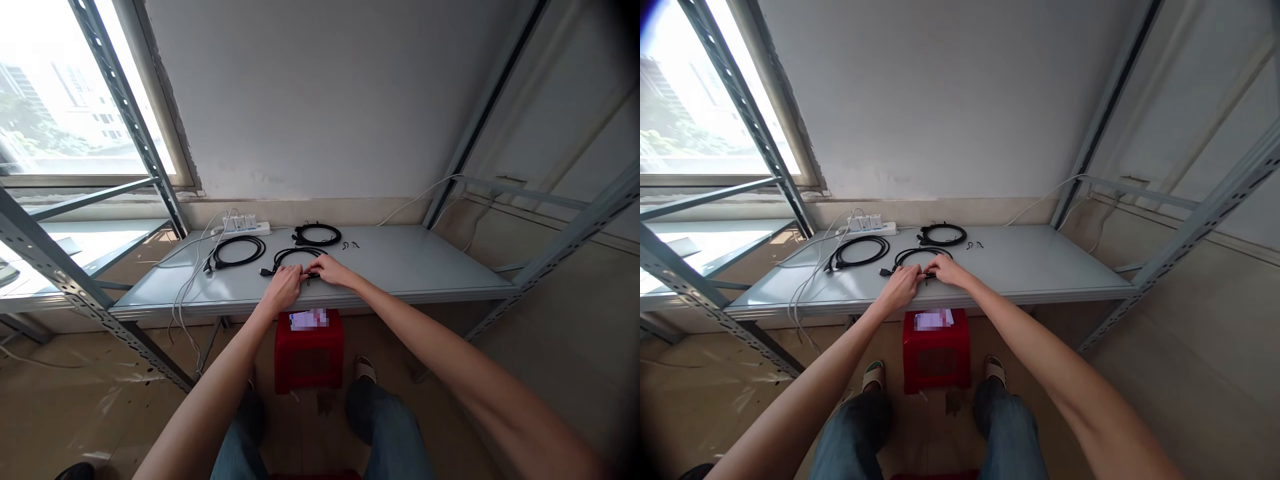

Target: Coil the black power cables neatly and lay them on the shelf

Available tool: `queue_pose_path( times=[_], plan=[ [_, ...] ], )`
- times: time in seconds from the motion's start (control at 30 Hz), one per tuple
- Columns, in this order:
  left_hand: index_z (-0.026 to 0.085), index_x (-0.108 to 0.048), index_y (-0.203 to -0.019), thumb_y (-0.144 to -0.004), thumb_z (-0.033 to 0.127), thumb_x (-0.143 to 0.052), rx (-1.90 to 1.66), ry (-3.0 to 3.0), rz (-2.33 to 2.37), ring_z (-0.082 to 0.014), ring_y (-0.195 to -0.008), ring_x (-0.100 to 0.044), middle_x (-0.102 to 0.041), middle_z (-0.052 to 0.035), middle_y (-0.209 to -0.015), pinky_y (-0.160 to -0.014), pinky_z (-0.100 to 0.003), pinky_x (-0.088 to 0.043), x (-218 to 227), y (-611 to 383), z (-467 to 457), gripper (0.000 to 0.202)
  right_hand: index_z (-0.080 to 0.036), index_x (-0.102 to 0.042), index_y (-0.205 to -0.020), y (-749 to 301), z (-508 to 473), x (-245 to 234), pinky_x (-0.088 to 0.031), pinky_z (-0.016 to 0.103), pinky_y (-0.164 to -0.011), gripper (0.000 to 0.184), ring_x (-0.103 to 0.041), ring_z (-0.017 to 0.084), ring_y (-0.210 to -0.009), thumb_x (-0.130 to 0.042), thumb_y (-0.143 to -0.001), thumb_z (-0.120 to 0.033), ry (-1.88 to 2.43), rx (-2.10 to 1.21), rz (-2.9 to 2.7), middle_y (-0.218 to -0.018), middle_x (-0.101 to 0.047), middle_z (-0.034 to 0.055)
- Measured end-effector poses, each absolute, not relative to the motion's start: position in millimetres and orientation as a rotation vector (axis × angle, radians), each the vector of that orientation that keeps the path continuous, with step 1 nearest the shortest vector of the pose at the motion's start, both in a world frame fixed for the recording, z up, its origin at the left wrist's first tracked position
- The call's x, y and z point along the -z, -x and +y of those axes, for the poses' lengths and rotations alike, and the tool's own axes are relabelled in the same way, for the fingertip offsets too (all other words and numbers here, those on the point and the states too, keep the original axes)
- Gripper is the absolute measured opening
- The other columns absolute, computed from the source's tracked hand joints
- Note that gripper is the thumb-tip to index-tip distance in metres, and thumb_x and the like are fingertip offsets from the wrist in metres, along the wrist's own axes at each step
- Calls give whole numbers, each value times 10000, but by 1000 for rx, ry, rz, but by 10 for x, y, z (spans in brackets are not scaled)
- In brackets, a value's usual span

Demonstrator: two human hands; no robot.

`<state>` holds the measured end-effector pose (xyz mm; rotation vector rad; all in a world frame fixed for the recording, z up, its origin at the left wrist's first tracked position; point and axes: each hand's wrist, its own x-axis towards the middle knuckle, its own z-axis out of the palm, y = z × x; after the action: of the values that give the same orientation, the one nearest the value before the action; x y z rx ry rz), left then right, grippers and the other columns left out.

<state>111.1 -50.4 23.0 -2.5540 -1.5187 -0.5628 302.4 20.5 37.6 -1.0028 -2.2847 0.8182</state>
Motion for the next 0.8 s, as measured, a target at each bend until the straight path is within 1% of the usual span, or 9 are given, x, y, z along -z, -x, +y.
queue_pose_path(
  times=[0.17, 0.3, 0.33, 0.4, 0.47, 0.57, 0.63, 0.73, 0.8],
  plan=[
    [197, -530, -1001, -1058, 255, -302, 545, 2526, -1543, -274, -954, -644, -698, -105, -927, -854, -370, -387, -226, -1113, -498, 243, -163, -771, -849, -3005, 167, -372, -518, 300, -748, 128, -687, 197, -771, -686, -799, -245, 937, -924, -2111, -775, -755, 49],
    [196, -532, -993, -1057, 252, -307, 516, 2523, -1550, -275, -956, -645, -699, -106, -934, -860, -372, -389, -220, -1113, -496, 241, -160, -748, -825, -3045, 127, -372, -523, 324, -770, 204, -680, 197, -786, -722, -772, -355, 901, -1106, -2045, -816, -756, 57],
    [195, -534, -995, -1055, 247, -309, 514, 2525, -1545, -275, -959, -644, -698, -108, -940, -864, -373, -389, -217, -1111, -495, 238, -163, -743, -845, -3052, 114, -369, -525, 328, -786, 207, -682, 200, -811, -729, -757, -351, 885, -1151, -2051, -842, -757, 56],
    [192, -535, -1011, -1049, 238, -318, 527, 2532, -1544, -274, -964, -642, -695, -108, -947, -871, -374, -389, -214, -1107, -493, 225, -173, -721, -910, -3057, 89, -355, -523, 330, -828, 227, -681, 201, -882, -737, -714, -288, 841, -1197, -2076, -912, -750, 45],
    [188, -537, -1034, -1041, 226, -329, 554, 2537, -1558, -273, -969, -639, -692, -106, -947, -878, -375, -389, -215, -1103, -493, 212, -187, -682, -990, -3046, 65, -327, -518, 325, -848, 324, -668, 192, -915, -722, -668, -206, 815, -1169, -2116, -949, -731, 25],
    [185, -544, -1040, -1030, 205, -329, 571, 2548, -1563, -273, -984, -632, -693, -108, -966, -887, -380, -392, -224, -1101, -495, 215, -205, -624, -1063, -3006, 38, -259, -516, 314, -822, 445, -646, 175, -870, -690, -627, -137, 839, -1051, -2183, -921, -694, -4],
    [185, -547, -1031, -1028, 195, -320, 565, 2546, -1559, -272, -991, -628, -694, -111, -980, -889, -382, -394, -227, -1101, -495, 228, -209, -614, -1046, -2977, 20, -207, -512, 320, -836, 414, -642, 181, -890, -689, -646, -139, 855, -936, -2191, -943, -683, 3],
    [186, -544, -1029, -1033, 206, -319, 537, 2524, -1562, -272, -982, -629, -691, -107, -953, -881, -379, -396, -220, -1103, -486, 226, -213, -637, -996, -2952, -21, -150, -496, 347, -882, 298, -642, 209, -965, -715, -708, -192, 868, -748, -2107, -985, -692, 33],
    [188, -537, -1026, -1040, 219, -319, 515, 2509, -1561, -272, -975, -631, -687, -102, -931, -877, -377, -395, -211, -1104, -478, 221, -212, -660, -957, -2953, -56, -136, -493, 346, -867, 226, -657, 214, -942, -720, -739, -226, 875, -713, -2026, -955, -711, 38]
  ],
)
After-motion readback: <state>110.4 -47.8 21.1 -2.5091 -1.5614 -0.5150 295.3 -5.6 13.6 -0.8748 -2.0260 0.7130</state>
